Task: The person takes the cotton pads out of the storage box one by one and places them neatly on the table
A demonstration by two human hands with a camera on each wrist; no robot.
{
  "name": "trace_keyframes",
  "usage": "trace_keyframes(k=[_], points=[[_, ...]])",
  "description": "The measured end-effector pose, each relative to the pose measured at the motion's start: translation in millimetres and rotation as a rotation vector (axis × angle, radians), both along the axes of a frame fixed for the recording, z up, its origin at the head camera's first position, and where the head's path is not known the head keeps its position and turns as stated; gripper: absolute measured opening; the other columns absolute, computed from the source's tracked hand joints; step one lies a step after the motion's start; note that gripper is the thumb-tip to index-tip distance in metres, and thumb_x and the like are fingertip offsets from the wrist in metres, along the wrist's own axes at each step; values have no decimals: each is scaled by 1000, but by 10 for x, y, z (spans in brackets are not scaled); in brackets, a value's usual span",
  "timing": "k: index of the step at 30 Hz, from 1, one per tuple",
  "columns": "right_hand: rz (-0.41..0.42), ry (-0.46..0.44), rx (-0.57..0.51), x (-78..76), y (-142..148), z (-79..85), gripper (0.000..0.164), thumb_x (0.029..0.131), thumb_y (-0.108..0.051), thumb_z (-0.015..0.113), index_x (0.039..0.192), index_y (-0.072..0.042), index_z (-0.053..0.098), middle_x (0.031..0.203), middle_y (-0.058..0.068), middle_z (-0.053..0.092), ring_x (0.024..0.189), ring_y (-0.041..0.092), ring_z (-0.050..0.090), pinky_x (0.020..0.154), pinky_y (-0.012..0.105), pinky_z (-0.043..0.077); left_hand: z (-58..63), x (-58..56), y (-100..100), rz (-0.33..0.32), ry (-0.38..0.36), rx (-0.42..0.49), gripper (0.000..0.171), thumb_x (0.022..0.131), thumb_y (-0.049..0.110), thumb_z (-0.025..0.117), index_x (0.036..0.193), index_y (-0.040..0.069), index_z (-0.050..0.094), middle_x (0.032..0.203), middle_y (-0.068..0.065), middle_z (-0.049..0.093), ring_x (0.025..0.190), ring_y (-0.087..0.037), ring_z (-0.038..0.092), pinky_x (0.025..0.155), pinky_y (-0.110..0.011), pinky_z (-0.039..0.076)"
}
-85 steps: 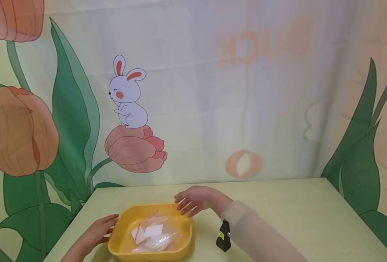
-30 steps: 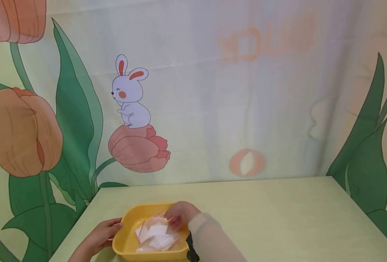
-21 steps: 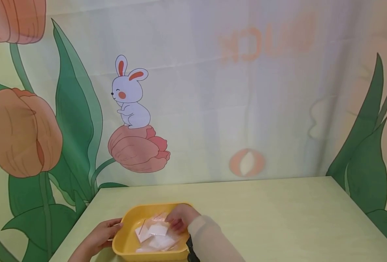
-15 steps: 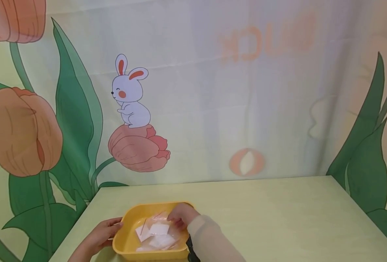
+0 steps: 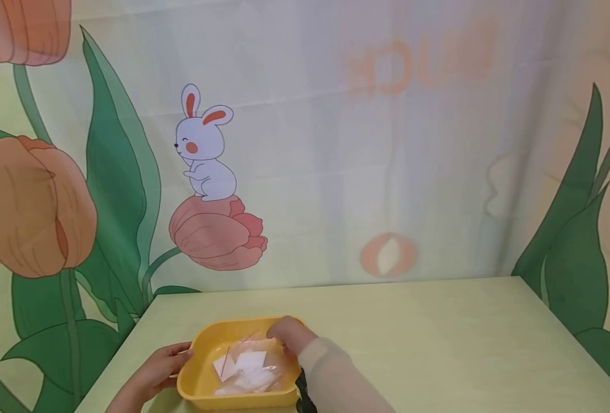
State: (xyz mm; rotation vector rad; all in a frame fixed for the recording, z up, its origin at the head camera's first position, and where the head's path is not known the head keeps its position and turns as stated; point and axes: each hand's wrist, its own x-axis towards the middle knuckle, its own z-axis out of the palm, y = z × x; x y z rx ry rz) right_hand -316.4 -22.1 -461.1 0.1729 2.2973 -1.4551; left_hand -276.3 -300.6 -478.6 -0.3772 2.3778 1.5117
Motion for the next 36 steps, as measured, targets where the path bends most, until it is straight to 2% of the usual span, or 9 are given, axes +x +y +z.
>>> trace_keyframes(k=[4, 7, 9, 11, 14, 19, 26, 36], points=[[-79, -70, -122, 10, 4, -5, 27, 90, -10, 70, 110, 6, 64, 87, 12, 55, 80, 23, 55, 84, 33, 63, -15, -13, -11, 2, -11, -3, 53, 109, 20, 49, 148, -13, 39, 140, -33, 56, 97, -20, 71, 84, -38, 65], [-147, -73, -137, -29, -61, -82, 22, 90, -4, 70, 107, 8, 63, 82, 11, 53, 74, 21, 53, 74, 30, 62, -23, -15, -2, 0, -15, -4, 53, 109, 20, 49, 149, -13, 39, 140, -33, 56, 97, -20, 71, 85, -38, 65], [-165, -52, -121, -36, -93, -111, 16, 89, -2, 69, 102, 7, 65, 75, 7, 51, 66, 18, 50, 62, 25, 56, -26, -16, 10, 2, -13, -3, 53, 109, 20, 50, 149, -13, 39, 139, -32, 57, 96, -20, 70, 85, -38, 65], [-159, -29, -102, -25, -103, -107, 10, 89, -1, 69, 95, 6, 69, 66, 3, 50, 58, 14, 47, 52, 20, 46, -27, -22, 17, 4, -12, -3, 53, 109, 20, 50, 149, -13, 39, 138, -32, 57, 96, -20, 70, 85, -38, 65], [-144, -9, -104, -12, -108, -89, 6, 87, 2, 69, 86, 6, 72, 59, 0, 51, 51, 10, 46, 47, 17, 42, -24, -31, 16, 9, -10, -6, 53, 108, 20, 50, 149, -13, 40, 137, -31, 59, 96, -21, 69, 84, -37, 65], [-130, -19, -116, -15, -110, -61, 6, 88, 3, 70, 86, 7, 74, 61, 3, 57, 53, 12, 51, 49, 17, 49, -6, -33, 18, 23, -8, -7, 51, 108, 17, 50, 148, -13, 41, 136, -30, 61, 93, -19, 70, 82, -35, 65], [-97, -59, -163, -55, -96, -85, 6, 89, 6, 70, 90, 10, 74, 67, 6, 62, 59, 15, 57, 63, 24, 62, -7, -24, 21, 18, -14, -23, 51, 109, 16, 49, 149, -13, 38, 138, -31, 59, 92, -19, 68, 82, -35, 65], [2, -53, -213, -85, -43, -6, 13, 92, 1, 68, 95, 12, 74, 70, 8, 65, 56, 14, 60, 61, 23, 62, 5, -57, 15, 16, -8, -23, 49, 109, 16, 49, 148, -12, 42, 134, -29, 63, 91, -20, 67, 81, -34, 64]])
